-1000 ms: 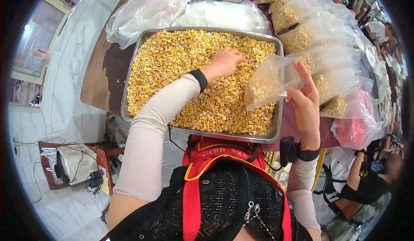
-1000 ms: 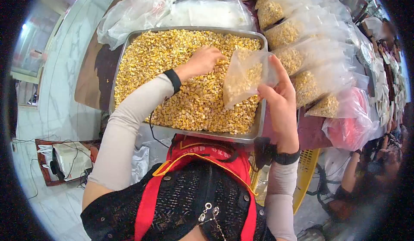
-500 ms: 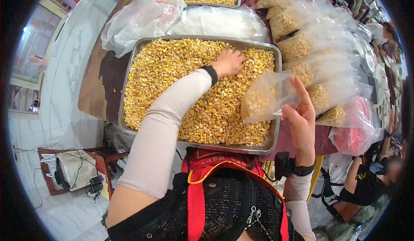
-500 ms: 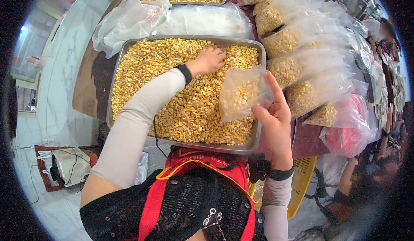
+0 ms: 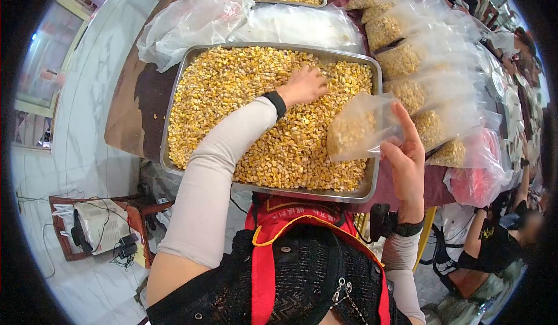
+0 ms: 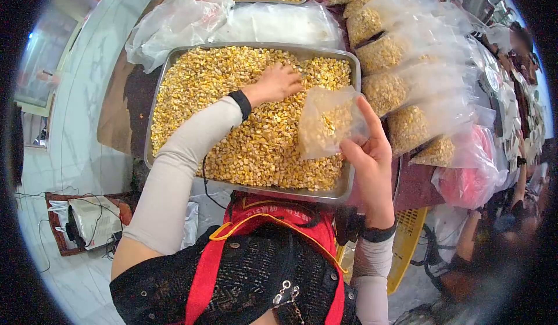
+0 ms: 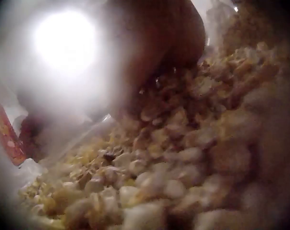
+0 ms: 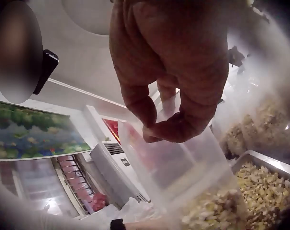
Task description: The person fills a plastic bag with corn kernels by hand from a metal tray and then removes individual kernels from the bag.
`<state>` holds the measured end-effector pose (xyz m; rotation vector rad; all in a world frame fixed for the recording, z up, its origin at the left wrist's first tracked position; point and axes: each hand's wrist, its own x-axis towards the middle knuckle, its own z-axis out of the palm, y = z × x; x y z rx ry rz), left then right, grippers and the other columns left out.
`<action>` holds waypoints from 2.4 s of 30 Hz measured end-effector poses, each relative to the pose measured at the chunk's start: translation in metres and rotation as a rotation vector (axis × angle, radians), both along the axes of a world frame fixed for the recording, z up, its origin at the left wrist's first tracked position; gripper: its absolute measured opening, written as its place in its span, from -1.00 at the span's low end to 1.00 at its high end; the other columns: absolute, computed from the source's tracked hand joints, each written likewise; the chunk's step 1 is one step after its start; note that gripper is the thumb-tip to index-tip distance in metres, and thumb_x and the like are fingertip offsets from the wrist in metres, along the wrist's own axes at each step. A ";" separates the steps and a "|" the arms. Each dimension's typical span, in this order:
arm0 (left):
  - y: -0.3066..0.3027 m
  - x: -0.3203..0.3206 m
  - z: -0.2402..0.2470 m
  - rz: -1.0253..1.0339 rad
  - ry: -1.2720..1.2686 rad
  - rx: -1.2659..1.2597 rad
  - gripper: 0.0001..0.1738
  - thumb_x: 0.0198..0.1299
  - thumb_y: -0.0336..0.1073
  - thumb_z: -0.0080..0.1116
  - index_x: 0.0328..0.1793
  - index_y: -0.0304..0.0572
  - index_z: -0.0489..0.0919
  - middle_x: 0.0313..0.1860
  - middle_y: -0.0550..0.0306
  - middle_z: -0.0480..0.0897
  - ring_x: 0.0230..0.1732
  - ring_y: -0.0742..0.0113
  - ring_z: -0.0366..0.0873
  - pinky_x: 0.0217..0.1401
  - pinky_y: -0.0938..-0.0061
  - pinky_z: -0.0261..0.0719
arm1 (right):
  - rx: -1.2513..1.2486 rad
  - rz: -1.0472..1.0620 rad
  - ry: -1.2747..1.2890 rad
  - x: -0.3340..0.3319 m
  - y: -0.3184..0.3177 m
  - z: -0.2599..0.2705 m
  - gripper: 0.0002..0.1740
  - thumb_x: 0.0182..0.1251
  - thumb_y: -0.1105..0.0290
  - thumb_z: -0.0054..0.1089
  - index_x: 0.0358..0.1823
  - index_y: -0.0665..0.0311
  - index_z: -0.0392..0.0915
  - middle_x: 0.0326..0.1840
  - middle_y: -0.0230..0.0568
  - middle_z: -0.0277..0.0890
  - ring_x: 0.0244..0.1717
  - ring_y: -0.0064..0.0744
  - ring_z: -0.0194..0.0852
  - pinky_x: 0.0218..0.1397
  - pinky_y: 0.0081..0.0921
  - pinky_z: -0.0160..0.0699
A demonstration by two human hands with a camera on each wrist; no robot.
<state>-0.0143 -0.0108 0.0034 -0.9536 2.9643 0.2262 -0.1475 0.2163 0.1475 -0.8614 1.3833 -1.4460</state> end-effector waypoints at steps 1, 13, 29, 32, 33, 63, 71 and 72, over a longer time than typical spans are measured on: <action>0.007 -0.002 -0.007 -0.016 0.052 -0.005 -0.64 0.18 0.00 -0.07 -0.04 0.01 0.53 -0.05 0.07 0.45 0.01 0.04 0.34 0.00 0.11 0.36 | 0.001 -0.003 0.002 -0.001 0.001 -0.001 -0.26 0.03 0.69 -0.10 0.35 0.30 0.07 0.11 -0.26 0.37 -0.31 -0.74 0.37 -0.26 -0.75 0.37; 0.003 0.061 -0.010 -0.012 0.247 0.003 -0.78 0.16 -0.23 -0.06 -0.13 -0.10 0.50 -0.15 0.10 0.46 -0.08 0.09 0.38 -0.04 0.26 0.40 | -0.015 0.003 -0.012 0.000 0.002 -0.007 -0.24 -0.02 0.73 -0.13 0.34 0.31 0.10 0.18 -0.28 0.28 -0.19 -0.68 0.35 -0.10 -0.73 0.35; 0.028 0.072 0.029 0.184 0.263 0.204 -0.67 0.26 -0.07 -0.17 -0.15 -0.10 0.50 -0.34 0.02 0.59 -0.28 0.03 0.56 -0.21 0.21 0.48 | -0.017 0.045 0.112 0.002 0.004 -0.014 -0.32 0.00 0.69 -0.09 0.28 0.32 0.21 0.32 -0.35 0.12 -0.17 -0.69 0.31 -0.12 -0.75 0.32; -0.002 0.074 0.008 0.288 0.360 0.266 -0.69 0.27 -0.13 -0.20 -0.11 -0.11 0.50 -0.22 -0.03 0.57 -0.13 0.01 0.51 -0.09 0.17 0.43 | 0.007 0.051 0.095 0.001 0.004 -0.013 -0.33 0.01 0.68 -0.09 0.28 0.33 0.21 0.33 -0.35 0.10 -0.13 -0.67 0.32 -0.11 -0.72 0.33; -0.014 0.072 -0.002 0.257 0.377 0.166 -0.69 0.26 -0.14 -0.20 -0.08 -0.12 0.50 -0.18 -0.04 0.55 -0.09 0.00 0.48 -0.07 0.18 0.42 | 0.016 0.040 0.074 0.001 0.004 -0.014 -0.33 0.01 0.68 -0.10 0.29 0.32 0.20 0.32 -0.34 0.12 -0.12 -0.66 0.32 -0.10 -0.71 0.33; 0.051 0.092 0.039 0.659 1.668 1.971 -0.79 0.29 -0.16 -0.09 -0.13 -0.12 0.39 -0.40 0.19 0.42 -0.43 0.41 0.34 -0.48 0.59 0.36 | -0.107 0.149 0.250 0.019 -0.025 -0.010 -0.29 -0.01 0.70 -0.01 0.29 0.24 0.21 0.39 -0.23 -0.03 -0.31 -0.76 0.33 -0.20 -0.76 0.35; 0.079 0.039 0.160 0.122 1.662 1.780 -0.68 0.31 0.00 -0.13 -0.27 -0.07 0.40 -0.60 0.32 0.28 -0.58 0.53 0.21 -0.55 0.64 0.21 | -0.129 0.171 0.247 0.033 -0.032 -0.006 -0.24 -0.06 0.68 0.02 0.31 0.26 0.16 0.34 -0.17 0.01 -0.36 -0.67 0.37 -0.26 -0.70 0.39; 0.087 0.032 0.166 0.122 1.657 1.780 -0.68 0.31 0.00 -0.13 -0.27 -0.07 0.40 -0.60 0.32 0.28 -0.58 0.53 0.21 -0.55 0.64 0.21 | -0.121 0.177 0.248 0.035 -0.034 -0.006 -0.23 -0.08 0.68 0.02 0.31 0.26 0.16 0.34 -0.16 0.01 -0.36 -0.65 0.38 -0.27 -0.70 0.39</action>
